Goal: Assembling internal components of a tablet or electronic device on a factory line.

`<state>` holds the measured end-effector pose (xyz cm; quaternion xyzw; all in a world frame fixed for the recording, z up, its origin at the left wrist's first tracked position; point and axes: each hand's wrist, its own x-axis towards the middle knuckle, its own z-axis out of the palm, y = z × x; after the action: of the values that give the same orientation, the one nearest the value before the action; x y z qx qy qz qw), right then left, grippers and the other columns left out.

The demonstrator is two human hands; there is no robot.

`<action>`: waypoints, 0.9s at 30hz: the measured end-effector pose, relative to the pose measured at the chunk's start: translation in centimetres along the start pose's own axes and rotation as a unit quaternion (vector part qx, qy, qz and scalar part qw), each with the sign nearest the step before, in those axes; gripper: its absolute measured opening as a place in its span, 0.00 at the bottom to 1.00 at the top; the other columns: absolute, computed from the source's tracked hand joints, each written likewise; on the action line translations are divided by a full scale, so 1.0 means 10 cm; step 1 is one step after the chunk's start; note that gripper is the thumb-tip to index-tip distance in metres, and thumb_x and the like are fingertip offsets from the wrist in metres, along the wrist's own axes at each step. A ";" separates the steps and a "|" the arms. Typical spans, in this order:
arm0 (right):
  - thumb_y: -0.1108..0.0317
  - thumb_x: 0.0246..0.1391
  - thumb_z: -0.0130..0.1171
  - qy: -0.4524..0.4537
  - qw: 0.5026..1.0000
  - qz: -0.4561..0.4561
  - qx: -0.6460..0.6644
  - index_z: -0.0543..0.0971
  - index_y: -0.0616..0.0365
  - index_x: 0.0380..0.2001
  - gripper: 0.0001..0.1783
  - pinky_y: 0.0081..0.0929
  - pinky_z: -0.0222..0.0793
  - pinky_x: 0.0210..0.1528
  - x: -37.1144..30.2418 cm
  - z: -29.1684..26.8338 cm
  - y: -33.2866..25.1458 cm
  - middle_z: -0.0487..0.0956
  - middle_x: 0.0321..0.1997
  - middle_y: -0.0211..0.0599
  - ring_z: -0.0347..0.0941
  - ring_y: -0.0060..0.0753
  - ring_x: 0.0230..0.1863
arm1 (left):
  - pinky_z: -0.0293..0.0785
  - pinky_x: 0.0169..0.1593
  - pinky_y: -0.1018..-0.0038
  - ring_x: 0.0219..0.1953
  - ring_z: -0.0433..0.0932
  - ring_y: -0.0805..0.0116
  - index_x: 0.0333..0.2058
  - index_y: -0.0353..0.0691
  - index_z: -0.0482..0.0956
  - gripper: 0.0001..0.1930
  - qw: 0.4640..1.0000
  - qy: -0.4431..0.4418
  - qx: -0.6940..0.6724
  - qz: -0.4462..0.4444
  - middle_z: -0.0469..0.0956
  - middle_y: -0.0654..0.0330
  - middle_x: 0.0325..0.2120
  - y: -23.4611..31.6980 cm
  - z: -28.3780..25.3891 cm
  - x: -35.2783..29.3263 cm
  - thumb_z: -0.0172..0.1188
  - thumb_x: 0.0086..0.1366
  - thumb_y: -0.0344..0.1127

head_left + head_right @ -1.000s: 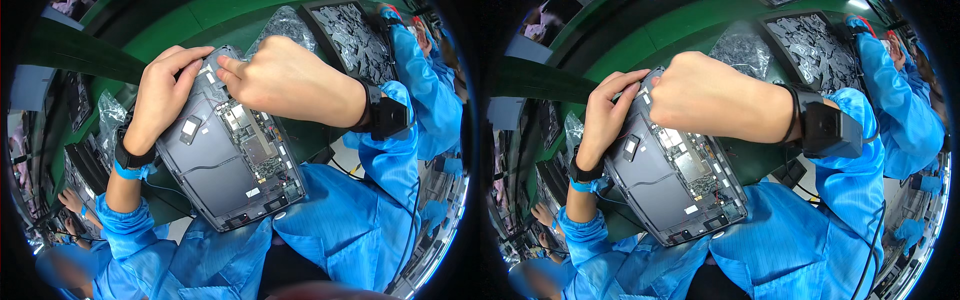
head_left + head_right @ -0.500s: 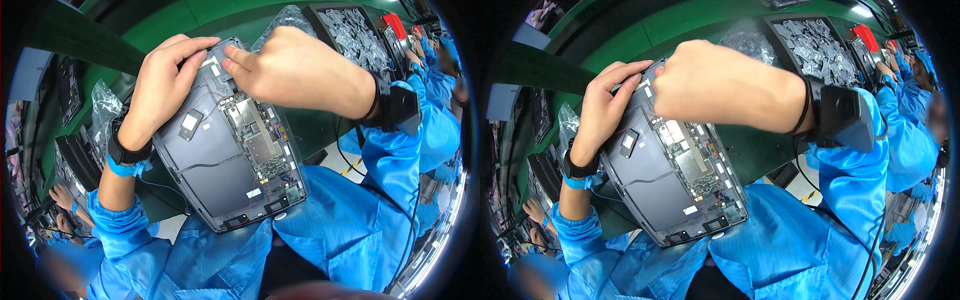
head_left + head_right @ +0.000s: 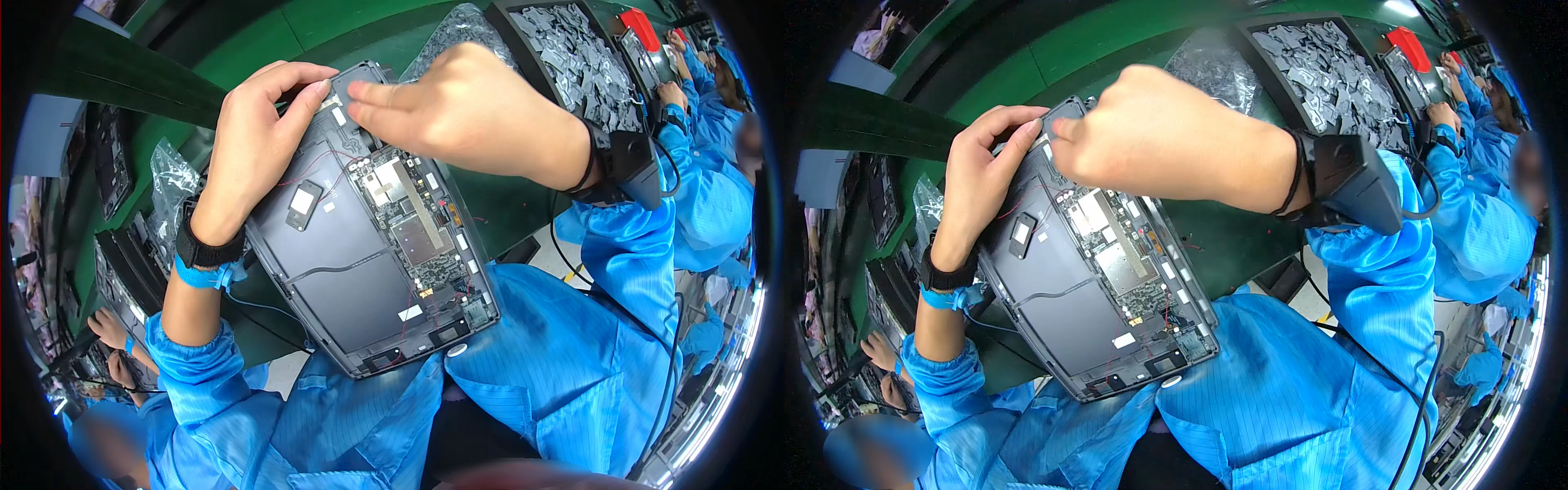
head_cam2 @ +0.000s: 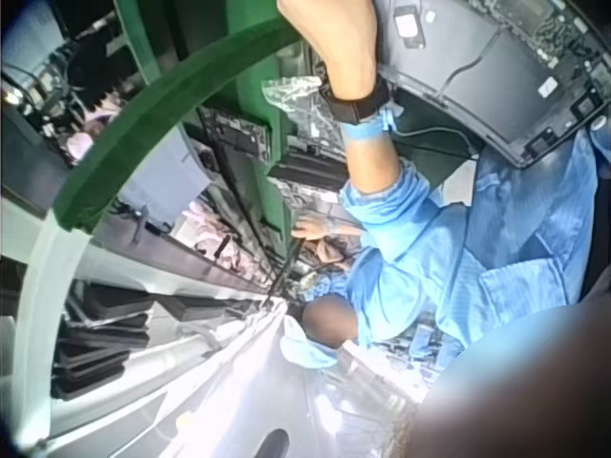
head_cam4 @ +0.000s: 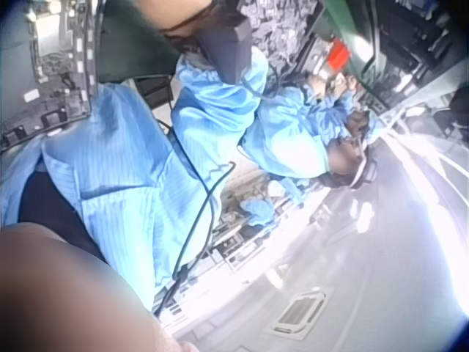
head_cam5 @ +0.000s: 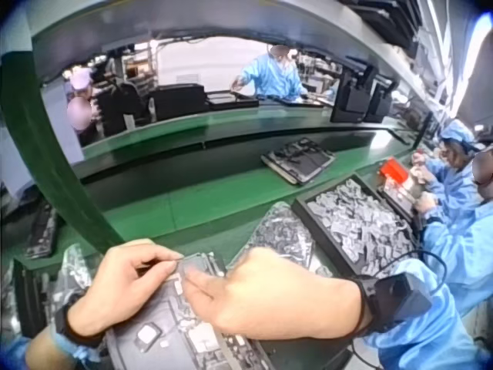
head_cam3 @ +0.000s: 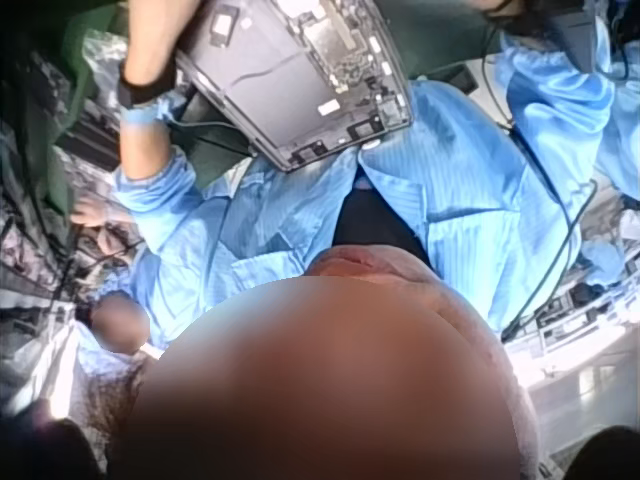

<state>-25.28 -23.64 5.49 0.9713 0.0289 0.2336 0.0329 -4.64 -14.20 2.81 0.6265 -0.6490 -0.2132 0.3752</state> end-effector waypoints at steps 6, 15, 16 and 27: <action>0.69 0.44 0.60 0.012 0.998 0.007 0.062 0.80 0.57 0.26 0.05 0.30 0.72 0.22 0.08 -0.07 0.12 0.80 0.22 0.34 0.79 0.33 0.22 | 0.73 0.42 0.73 0.34 0.78 0.65 0.41 0.34 0.82 0.10 1.000 -0.004 0.025 -0.008 0.80 0.55 0.31 0.11 -0.20 0.07 0.58 0.63 0.31; 0.71 0.34 0.62 -0.091 0.995 0.023 -0.015 0.82 0.58 0.17 0.03 0.34 0.73 0.25 0.08 -0.10 -0.18 0.80 0.20 0.45 0.80 0.41 0.25 | 0.73 0.41 0.71 0.34 0.79 0.60 0.41 0.35 0.82 0.10 0.998 0.008 0.045 0.045 0.80 0.54 0.31 0.10 -0.06 0.06 0.57 0.63 0.29; 0.71 0.34 0.62 -0.105 0.994 0.035 0.001 0.83 0.59 0.20 0.06 0.36 0.74 0.25 0.07 -0.08 -0.18 0.80 0.20 0.45 0.80 0.43 0.25 | 0.73 0.41 0.71 0.34 0.79 0.60 0.41 0.35 0.82 0.10 0.998 0.011 0.049 0.046 0.80 0.54 0.31 0.10 -0.07 0.05 0.57 0.63 0.29; 0.62 0.62 0.52 0.117 0.891 0.335 0.282 0.67 0.64 0.62 0.28 0.40 0.53 0.66 -0.82 -0.15 -0.75 0.64 0.68 0.50 0.62 0.48 0.65 | 0.44 0.71 0.66 0.70 0.53 0.56 0.66 0.29 0.55 0.29 0.972 0.218 -0.013 -0.091 0.56 0.47 0.67 0.31 -0.14 -1.40 0.47 0.70 0.36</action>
<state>-33.55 -16.71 2.59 0.8576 -0.2300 0.3243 -0.3263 -6.51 0.05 2.98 0.7091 -0.4891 -0.1133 0.4950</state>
